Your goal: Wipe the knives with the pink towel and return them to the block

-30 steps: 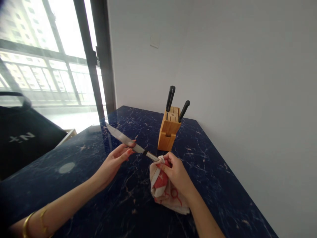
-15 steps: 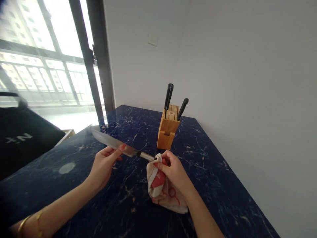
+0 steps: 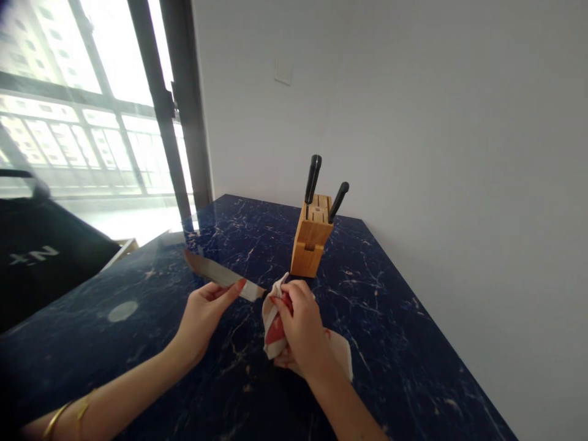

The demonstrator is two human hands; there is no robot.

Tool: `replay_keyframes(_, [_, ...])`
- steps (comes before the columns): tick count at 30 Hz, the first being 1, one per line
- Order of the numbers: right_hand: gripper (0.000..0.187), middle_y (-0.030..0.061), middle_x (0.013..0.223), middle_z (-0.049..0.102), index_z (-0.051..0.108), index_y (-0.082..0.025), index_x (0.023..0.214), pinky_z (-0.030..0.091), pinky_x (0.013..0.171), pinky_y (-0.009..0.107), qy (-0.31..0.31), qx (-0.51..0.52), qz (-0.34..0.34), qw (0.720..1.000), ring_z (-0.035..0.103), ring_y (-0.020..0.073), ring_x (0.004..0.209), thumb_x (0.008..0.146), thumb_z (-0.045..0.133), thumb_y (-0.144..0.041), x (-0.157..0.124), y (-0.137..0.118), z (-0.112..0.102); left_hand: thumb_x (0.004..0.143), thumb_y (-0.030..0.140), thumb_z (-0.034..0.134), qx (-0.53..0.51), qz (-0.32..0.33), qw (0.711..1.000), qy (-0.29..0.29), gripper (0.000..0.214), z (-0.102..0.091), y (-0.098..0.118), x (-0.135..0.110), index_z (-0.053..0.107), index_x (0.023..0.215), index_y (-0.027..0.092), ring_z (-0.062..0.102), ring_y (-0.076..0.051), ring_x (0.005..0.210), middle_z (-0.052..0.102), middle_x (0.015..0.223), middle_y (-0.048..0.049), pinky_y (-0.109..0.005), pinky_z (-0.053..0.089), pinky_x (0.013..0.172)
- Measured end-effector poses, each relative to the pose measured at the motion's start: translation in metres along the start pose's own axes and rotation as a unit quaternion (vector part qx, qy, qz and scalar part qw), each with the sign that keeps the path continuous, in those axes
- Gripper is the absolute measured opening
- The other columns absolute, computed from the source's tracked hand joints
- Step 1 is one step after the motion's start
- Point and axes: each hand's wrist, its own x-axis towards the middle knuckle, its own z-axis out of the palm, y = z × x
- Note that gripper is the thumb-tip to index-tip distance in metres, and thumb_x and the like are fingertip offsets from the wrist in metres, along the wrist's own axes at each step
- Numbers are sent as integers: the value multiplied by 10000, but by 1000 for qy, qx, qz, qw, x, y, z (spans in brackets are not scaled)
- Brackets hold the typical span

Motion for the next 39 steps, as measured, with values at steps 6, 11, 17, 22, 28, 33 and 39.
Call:
replay_keyframes(6, [105, 28, 864, 527, 543, -211, 846, 403, 724, 275, -29, 7, -24, 999, 507, 154, 810, 827, 441, -195, -2, -4, 13, 652, 337, 671, 19, 7, 999, -30, 235, 3, 3, -5, 673, 786, 144, 637, -208, 749, 706, 786, -33, -274, 489, 691])
replay_keyframes(11, [114, 13, 811, 525, 525, -206, 794, 388, 679, 257, -20, -6, 12, 1000, 503, 138, 750, 838, 420, -195, -3, -1, 11, 674, 324, 648, 52, 17, 997, -46, 209, 3, 5, -6, 680, 778, 145, 641, -218, 735, 706, 787, -39, -292, 494, 689])
replay_keyframes(17, [99, 31, 836, 529, 532, -199, 835, 395, 688, 269, -19, -13, -4, 1000, 505, 155, 772, 795, 449, -162, -4, -4, 14, 665, 339, 652, 101, 40, 994, -19, 222, 1, 0, -6, 685, 784, 154, 637, -207, 714, 706, 776, -29, -264, 483, 649])
replay_keyframes(22, [111, 21, 809, 545, 539, -202, 820, 393, 656, 262, -6, 4, 27, 1000, 507, 142, 728, 816, 428, -201, -4, -1, 12, 670, 365, 640, 131, 30, 990, -38, 249, 1, -1, -7, 695, 780, 149, 633, -216, 700, 705, 751, -39, -260, 475, 609])
replay_keyframes(28, [131, 33, 890, 549, 542, -209, 899, 398, 733, 279, -18, 27, -1, 999, 508, 159, 825, 807, 450, -200, -5, 1, 13, 659, 360, 648, 133, 41, 990, -19, 239, 0, -2, -7, 694, 775, 156, 629, -205, 684, 705, 761, -33, -255, 472, 610])
replay_keyframes(33, [130, 18, 823, 548, 542, -202, 848, 398, 670, 255, 0, 33, 31, 999, 517, 141, 746, 833, 416, -234, -4, 2, 13, 675, 360, 633, 138, 37, 989, -41, 238, 1, 1, -8, 701, 786, 161, 632, -209, 703, 706, 772, -34, -252, 471, 607])
replay_keyframes(39, [129, 33, 888, 540, 532, -203, 907, 397, 743, 274, -19, 34, -4, 999, 508, 157, 829, 811, 446, -211, -5, 2, 14, 655, 367, 645, 171, 53, 984, -7, 234, 2, 3, -7, 702, 751, 161, 624, -204, 664, 705, 733, -34, -253, 461, 582])
